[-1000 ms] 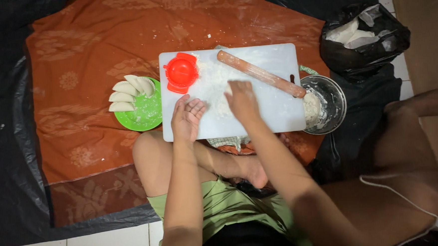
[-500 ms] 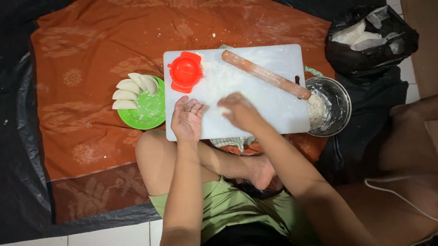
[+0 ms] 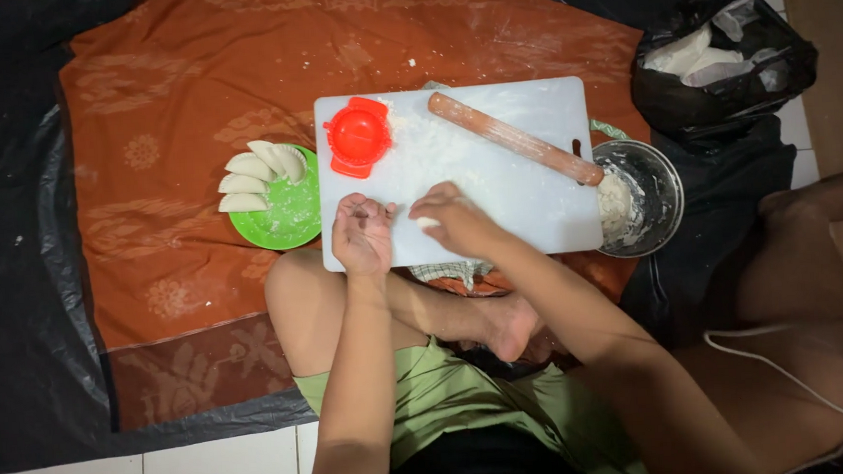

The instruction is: Preparing dough wrappers by rolling small pieces of dough into balls and flattening them with a rolling pin on a cutting board.

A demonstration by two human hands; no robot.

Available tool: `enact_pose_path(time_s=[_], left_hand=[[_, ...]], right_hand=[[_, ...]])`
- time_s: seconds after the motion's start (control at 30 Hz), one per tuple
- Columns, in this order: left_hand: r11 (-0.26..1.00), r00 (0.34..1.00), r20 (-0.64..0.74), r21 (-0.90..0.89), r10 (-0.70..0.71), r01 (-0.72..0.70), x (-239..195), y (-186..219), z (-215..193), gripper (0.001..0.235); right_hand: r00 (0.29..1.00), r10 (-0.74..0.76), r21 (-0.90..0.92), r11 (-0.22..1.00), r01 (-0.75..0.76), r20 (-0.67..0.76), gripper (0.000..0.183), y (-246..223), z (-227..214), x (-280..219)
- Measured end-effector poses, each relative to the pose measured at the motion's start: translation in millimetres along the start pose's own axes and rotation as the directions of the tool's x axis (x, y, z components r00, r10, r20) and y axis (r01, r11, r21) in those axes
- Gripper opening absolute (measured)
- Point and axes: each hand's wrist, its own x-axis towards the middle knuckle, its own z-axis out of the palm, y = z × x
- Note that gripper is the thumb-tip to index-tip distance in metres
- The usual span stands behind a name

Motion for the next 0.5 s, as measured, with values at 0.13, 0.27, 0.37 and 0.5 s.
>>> enact_pose_path(time_s=[0.13,0.27,0.37,0.5], left_hand=[[0.999,1.0,0.01,0.032,0.001,-0.001,1.5,3.1,6.9,0.038],[0.999,0.999,0.052,0.039,-0.011,0.009,0.4,5.4,11.9,0.036],[0.999,0.999,0.043,0.048,-0.026,0.024,-6.2,7.6,17.1,0.034],[0.997,0.998,0.045,0.057,-0.049,0.046,-4.3,6.9,19.9,0.031]], right_hand=[[0.995,0.059,-0.027,0.998,-0.062,-0.08,0.032,10.9,-39.7,10.8],[0.968,0.057,-0.08,0.994,-0.079,-0.246,0.03,21.3,-43.3,29.9],[0.948,-0.024,-0.34,0.936,-0.09,-0.317,0.031,16.0,-21.4,31.1],[0.933,-0.051,-0.587,0.789,-0.182,-0.358,0.04,5.7,-7.2,34.0]])
